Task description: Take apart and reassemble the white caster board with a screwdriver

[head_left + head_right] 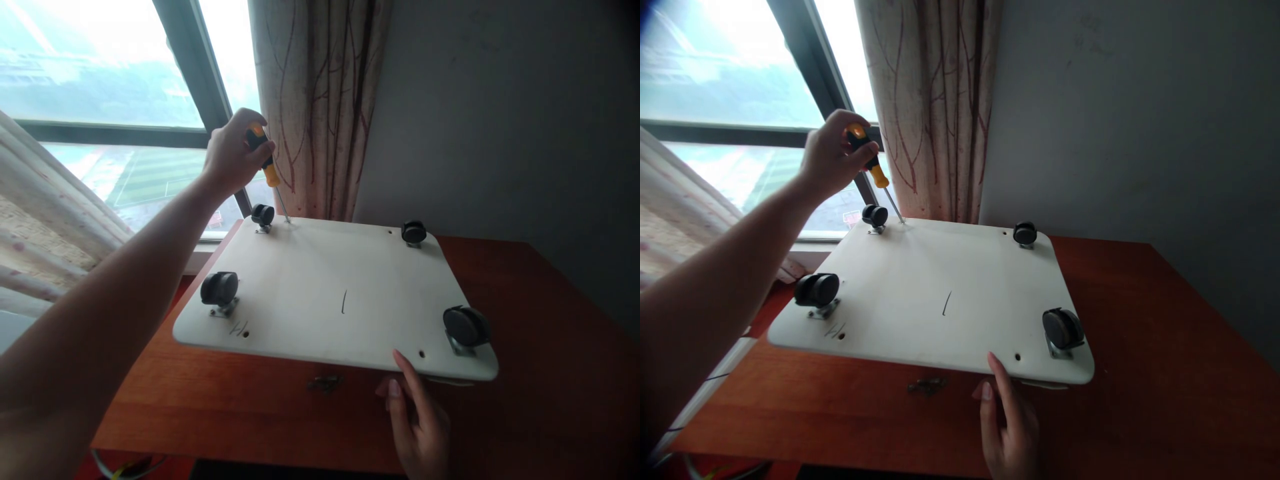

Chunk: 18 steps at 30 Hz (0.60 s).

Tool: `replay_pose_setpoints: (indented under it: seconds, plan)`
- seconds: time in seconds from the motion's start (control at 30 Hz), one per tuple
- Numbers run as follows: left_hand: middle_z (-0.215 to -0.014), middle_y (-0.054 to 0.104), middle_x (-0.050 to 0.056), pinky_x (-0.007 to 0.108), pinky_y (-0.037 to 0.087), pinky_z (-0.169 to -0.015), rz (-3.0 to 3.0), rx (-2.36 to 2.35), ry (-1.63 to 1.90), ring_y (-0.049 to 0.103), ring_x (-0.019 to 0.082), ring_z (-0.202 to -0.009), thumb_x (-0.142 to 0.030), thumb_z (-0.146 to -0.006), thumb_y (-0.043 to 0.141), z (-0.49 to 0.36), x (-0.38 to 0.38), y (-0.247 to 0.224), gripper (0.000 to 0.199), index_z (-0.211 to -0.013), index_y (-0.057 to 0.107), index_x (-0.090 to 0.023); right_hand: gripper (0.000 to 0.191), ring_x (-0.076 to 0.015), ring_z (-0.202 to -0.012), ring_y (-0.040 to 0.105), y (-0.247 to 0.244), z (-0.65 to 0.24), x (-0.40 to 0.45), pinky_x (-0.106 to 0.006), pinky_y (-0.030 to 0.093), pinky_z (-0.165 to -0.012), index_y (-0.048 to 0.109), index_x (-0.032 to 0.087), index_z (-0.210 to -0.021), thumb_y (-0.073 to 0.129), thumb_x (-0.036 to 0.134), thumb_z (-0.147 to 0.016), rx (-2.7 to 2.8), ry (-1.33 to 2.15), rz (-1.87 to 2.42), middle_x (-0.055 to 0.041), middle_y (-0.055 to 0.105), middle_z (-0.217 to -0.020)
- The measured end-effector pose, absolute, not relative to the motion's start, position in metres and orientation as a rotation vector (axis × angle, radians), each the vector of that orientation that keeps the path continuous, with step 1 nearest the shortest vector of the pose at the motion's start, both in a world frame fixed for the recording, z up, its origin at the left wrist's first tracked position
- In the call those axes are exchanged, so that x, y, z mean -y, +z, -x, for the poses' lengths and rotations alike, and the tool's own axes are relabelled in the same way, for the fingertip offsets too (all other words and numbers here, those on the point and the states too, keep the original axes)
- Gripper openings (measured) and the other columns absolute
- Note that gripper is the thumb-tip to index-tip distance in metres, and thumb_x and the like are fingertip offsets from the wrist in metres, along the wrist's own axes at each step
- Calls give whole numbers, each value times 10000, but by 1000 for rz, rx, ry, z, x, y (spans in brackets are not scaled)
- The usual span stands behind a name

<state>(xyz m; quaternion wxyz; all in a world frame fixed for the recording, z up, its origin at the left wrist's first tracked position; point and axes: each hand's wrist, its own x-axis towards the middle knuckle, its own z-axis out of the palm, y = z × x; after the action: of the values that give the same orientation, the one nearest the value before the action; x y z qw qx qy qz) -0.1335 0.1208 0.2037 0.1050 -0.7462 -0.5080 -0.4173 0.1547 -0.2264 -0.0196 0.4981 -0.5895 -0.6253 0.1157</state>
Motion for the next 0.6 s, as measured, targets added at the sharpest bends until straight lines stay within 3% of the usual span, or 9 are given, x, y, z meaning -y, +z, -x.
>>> replay_pose_setpoints:
  seconds: [0.17, 0.6]
  plan:
    - [-906, 683, 25, 322, 511, -737, 2190, 1499, -1238, 601, 147, -679, -354, -824, 670, 132, -121, 202, 397, -1194, 638, -215, 394, -131, -621, 716, -19, -154, 226, -206, 611, -656, 587, 202, -1377, 523, 275, -996, 1486, 313, 1421, -23, 748, -771]
    - [-935, 677, 29, 344, 509, -805, 2245, 1563, -1068, 638, 186, -784, -345, -870, 592, 128, -114, 207, 462, -1319, 572, -238, 444, -115, -627, 719, -21, -157, 225, -178, 603, -652, 528, 214, -1434, 516, 201, -990, 1562, 278, 1379, -15, 747, -788]
